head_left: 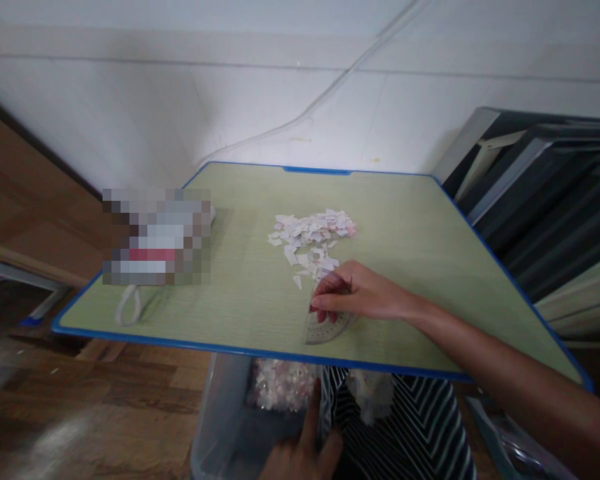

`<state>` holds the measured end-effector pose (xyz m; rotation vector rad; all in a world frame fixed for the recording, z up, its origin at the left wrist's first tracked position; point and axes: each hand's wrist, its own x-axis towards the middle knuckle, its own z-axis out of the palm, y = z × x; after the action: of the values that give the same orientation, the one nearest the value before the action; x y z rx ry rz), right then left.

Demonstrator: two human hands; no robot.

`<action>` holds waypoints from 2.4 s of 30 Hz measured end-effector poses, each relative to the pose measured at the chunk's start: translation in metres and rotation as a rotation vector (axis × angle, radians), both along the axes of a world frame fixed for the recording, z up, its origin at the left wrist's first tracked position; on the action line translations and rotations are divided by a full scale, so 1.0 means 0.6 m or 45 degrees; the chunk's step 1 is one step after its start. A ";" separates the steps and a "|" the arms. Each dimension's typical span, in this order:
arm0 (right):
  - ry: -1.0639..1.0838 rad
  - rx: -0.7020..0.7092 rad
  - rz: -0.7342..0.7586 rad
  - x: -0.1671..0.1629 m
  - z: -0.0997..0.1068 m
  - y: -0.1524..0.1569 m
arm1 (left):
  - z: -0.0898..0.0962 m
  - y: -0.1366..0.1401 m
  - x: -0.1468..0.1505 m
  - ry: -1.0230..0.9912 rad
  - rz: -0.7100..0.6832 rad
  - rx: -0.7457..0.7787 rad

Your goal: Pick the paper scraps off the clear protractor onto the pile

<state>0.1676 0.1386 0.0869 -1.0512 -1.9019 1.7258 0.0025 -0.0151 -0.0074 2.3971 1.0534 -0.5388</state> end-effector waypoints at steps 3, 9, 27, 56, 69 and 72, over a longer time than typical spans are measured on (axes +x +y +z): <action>0.062 -0.008 -0.090 -0.002 -0.009 0.005 | 0.001 0.000 0.000 0.003 -0.007 -0.007; -0.015 0.034 -0.063 -0.018 -0.008 -0.010 | 0.000 0.001 0.001 -0.006 0.016 0.019; -0.041 0.148 -0.384 0.054 0.022 0.034 | 0.018 0.008 0.005 0.042 0.003 -0.042; -0.281 0.102 -0.231 0.056 0.037 0.026 | 0.011 0.006 0.003 0.021 0.008 -0.056; -0.430 -0.093 0.189 0.065 0.051 0.016 | 0.004 0.003 0.001 0.027 -0.001 -0.015; -0.417 -0.147 0.258 0.064 0.050 0.013 | 0.005 0.003 0.001 0.016 0.010 -0.012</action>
<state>0.2060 0.1466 0.1171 -1.2903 -2.1949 1.8877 0.0028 -0.0134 -0.0043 2.3833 1.0628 -0.5553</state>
